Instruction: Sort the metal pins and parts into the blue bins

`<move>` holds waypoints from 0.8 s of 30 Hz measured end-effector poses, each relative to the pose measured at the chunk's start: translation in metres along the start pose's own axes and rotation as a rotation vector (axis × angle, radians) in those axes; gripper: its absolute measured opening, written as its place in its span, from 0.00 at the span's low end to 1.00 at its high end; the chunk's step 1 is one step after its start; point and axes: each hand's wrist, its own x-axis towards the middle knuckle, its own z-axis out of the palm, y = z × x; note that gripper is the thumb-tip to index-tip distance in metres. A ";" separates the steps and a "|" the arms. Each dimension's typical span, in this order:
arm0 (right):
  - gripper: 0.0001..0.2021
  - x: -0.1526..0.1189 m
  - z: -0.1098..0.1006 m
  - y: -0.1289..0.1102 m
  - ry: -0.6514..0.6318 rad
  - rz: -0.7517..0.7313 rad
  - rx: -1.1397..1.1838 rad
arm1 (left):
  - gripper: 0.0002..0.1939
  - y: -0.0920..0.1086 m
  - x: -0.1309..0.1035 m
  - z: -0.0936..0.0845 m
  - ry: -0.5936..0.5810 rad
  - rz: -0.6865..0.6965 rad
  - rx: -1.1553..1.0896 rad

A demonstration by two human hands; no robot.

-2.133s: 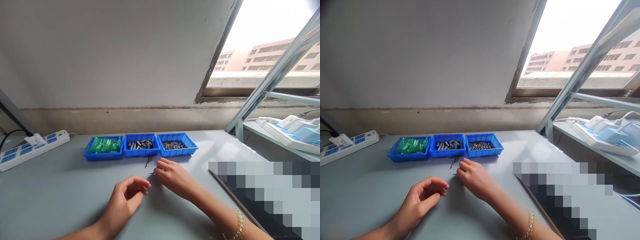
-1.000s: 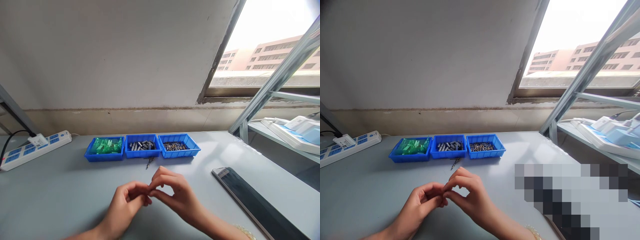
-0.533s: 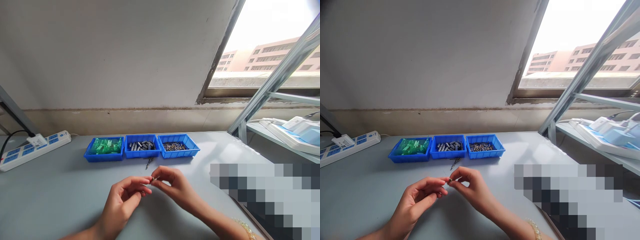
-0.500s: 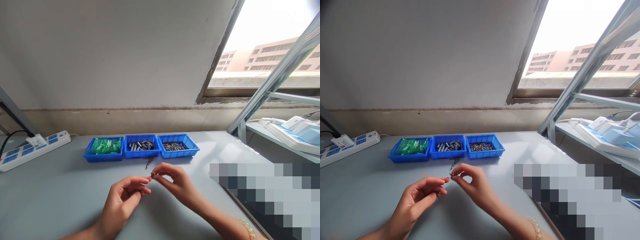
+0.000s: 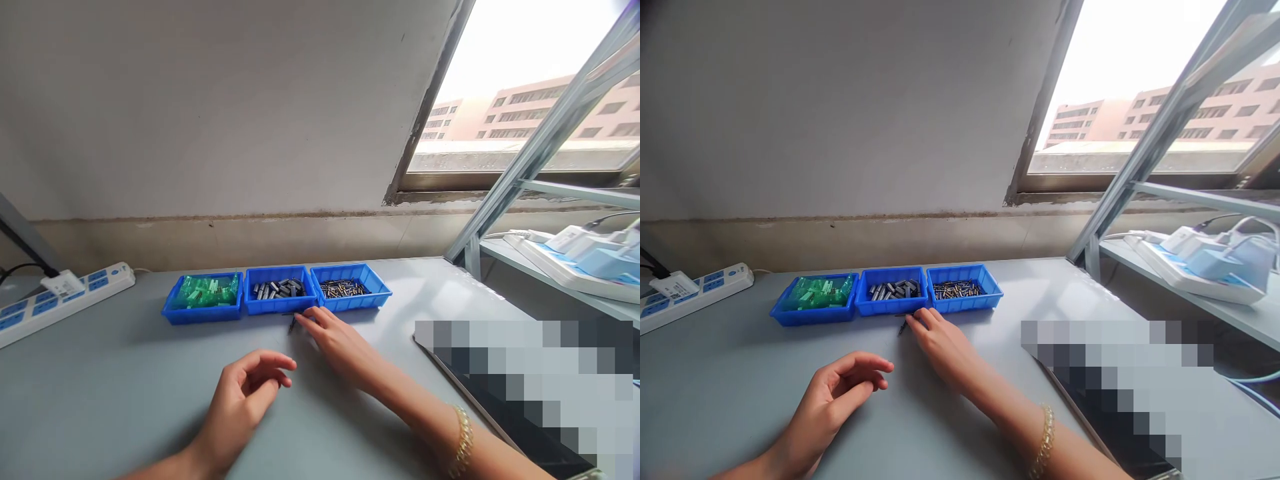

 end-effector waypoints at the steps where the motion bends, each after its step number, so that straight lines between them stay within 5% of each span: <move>1: 0.21 0.000 0.003 -0.002 -0.032 0.004 -0.030 | 0.10 0.000 0.000 0.000 -0.004 0.000 0.004; 17: 0.10 -0.006 -0.018 -0.007 0.057 0.037 0.190 | 0.08 0.002 -0.001 0.000 0.018 0.012 0.013; 24: 0.03 -0.008 -0.041 -0.031 -0.055 0.353 1.275 | 0.09 0.003 0.000 0.002 -0.026 -0.022 -0.087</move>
